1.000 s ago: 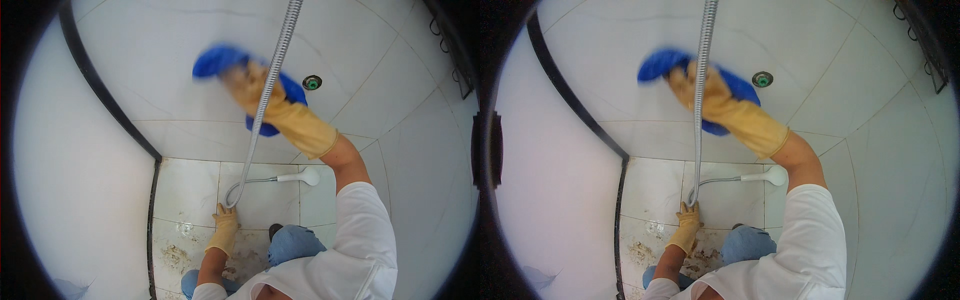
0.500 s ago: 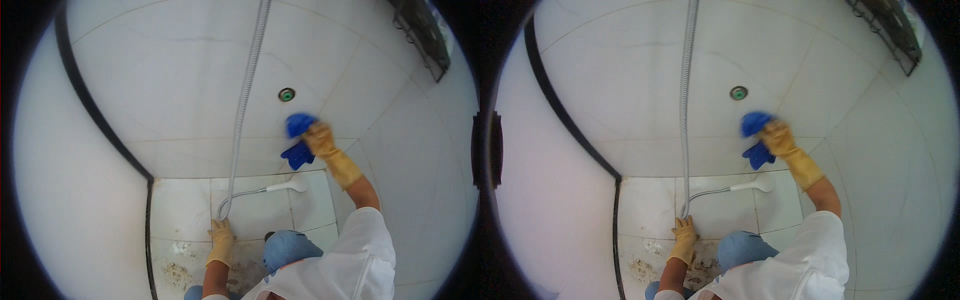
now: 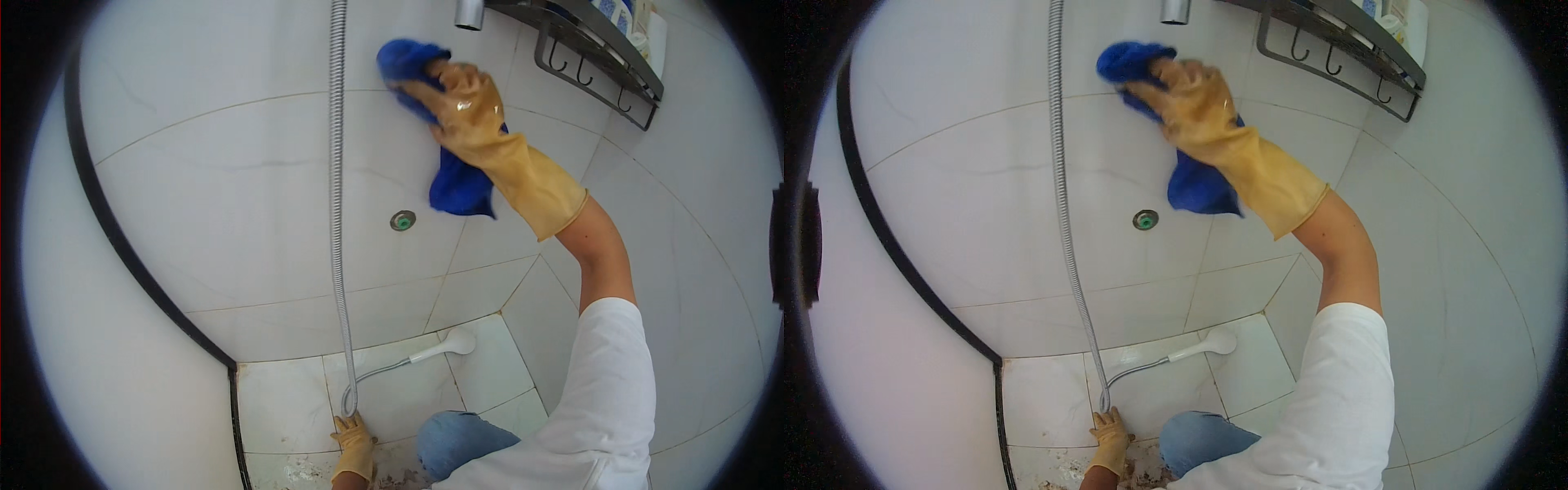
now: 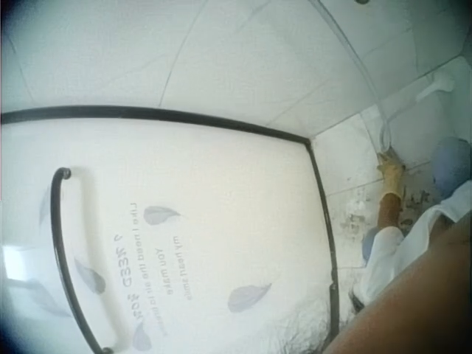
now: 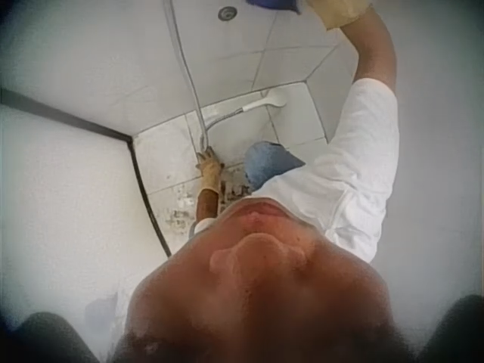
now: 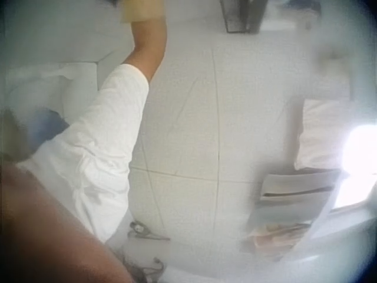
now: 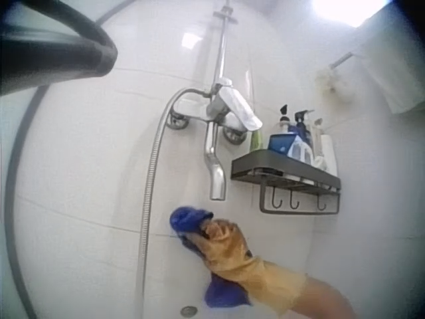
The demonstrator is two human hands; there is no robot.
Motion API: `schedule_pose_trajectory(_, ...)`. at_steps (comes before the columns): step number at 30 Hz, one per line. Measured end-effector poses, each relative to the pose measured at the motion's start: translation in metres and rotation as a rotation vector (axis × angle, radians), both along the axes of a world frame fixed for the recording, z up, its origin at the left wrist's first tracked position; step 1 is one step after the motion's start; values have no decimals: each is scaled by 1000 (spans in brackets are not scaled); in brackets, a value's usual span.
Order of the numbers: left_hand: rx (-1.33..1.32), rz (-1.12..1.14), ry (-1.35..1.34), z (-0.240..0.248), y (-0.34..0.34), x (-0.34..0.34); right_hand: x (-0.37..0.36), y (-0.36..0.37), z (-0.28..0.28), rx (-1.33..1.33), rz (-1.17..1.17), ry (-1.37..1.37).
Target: Cleaning the walls and fixtures of a bathroom/shower area using a cloth.
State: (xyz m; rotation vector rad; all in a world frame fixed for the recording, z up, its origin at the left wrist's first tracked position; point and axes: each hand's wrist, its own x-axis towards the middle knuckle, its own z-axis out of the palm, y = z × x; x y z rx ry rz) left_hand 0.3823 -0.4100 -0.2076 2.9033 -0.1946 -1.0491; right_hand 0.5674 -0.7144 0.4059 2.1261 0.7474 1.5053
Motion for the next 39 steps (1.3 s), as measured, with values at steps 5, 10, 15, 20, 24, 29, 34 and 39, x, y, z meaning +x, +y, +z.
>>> schedule_pose_trajectory(5,4,-3,26,0,1,1,-12,-44,31,389,-273,-163)
schedule_pose_trajectory(10,55,22,82,-2,0,2,-2,-57,13,557,-356,-181)
schedule_pose_trajectory(15,16,-9,65,-6,4,4,-8,-48,-4,710,-444,-250)
schedule_pose_trajectory(20,63,-32,113,10,-6,9,-22,-61,25,418,-441,-121)
schedule_pose_trajectory(24,85,-43,74,-3,-1,5,-31,-60,43,578,-570,17)
schedule_pose_trajectory(29,91,-82,108,5,-12,18,-11,-76,0,714,-560,-231)
schedule_pose_trajectory(34,135,-58,129,-8,-1,11,-44,-114,-20,236,-674,44)
schedule_pose_trajectory(39,119,-78,116,-2,-8,11,-53,-214,-10,722,-745,-41)
